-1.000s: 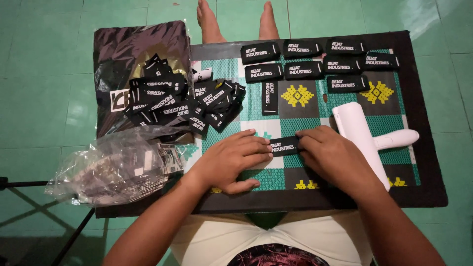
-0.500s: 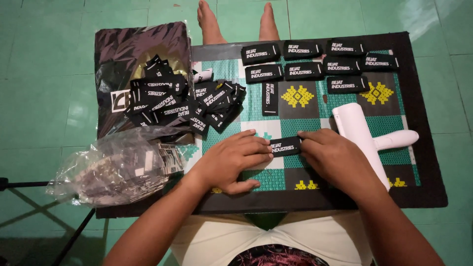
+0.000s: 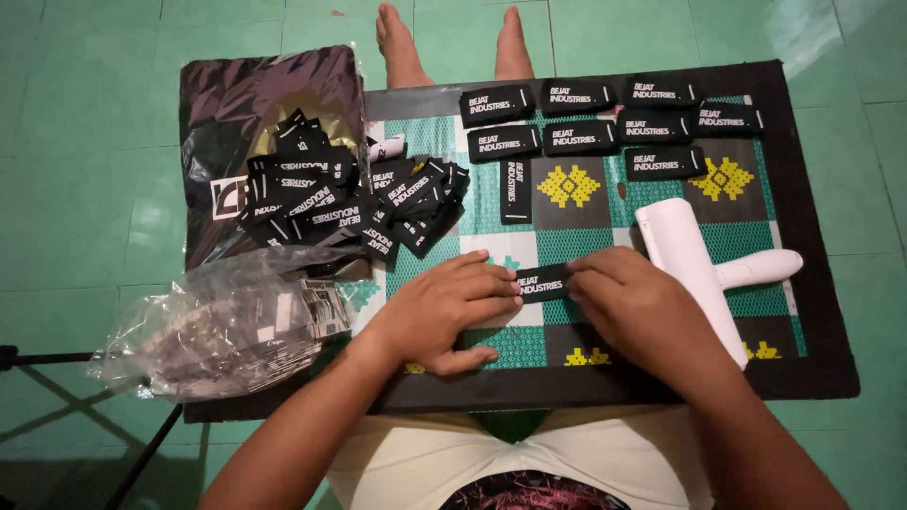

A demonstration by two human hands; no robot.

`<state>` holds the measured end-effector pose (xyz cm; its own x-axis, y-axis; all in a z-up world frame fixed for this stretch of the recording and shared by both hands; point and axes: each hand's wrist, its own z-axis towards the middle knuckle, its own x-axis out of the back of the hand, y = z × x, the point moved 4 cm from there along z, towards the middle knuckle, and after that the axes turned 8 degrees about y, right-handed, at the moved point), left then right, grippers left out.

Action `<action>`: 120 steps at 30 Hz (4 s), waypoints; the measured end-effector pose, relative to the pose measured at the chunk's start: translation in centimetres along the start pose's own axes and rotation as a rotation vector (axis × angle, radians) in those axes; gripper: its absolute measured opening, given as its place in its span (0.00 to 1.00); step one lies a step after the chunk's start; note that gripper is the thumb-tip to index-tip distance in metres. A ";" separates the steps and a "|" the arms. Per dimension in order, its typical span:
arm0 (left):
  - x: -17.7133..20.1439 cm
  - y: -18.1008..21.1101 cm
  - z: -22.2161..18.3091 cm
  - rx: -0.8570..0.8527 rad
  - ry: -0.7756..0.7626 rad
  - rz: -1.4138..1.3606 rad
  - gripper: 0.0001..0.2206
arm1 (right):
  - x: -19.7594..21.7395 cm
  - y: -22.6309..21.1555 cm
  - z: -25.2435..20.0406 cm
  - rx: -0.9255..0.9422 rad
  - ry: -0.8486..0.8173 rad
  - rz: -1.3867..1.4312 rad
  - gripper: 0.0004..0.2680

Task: Cleaning small black clothing labels using a lint roller and arranging them on a mat.

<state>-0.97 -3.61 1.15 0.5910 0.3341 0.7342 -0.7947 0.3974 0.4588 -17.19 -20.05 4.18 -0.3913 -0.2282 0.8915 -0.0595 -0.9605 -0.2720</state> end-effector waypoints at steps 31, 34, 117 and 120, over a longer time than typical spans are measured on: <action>-0.9 1.5 2.6 -0.111 -0.123 0.196 0.30 | -1.4 1.2 0.0 -0.049 -0.045 -0.104 0.02; -1.7 1.2 1.9 -0.081 -0.169 0.210 0.34 | -1.4 1.4 -0.2 -0.086 -0.063 -0.103 0.02; -2.6 0.9 2.1 0.080 0.243 0.395 0.04 | -0.6 0.4 -0.1 -0.142 -0.128 -0.172 0.04; -2.2 1.0 1.6 0.105 0.268 0.370 0.06 | -0.7 0.6 -0.3 -0.145 -0.130 -0.168 0.04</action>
<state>-3.30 -5.32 0.84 0.2694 0.6512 0.7095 -0.9603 0.1259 0.2492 -17.18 -20.41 3.25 -0.2443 -0.0949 0.9650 -0.2482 -0.9559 -0.1568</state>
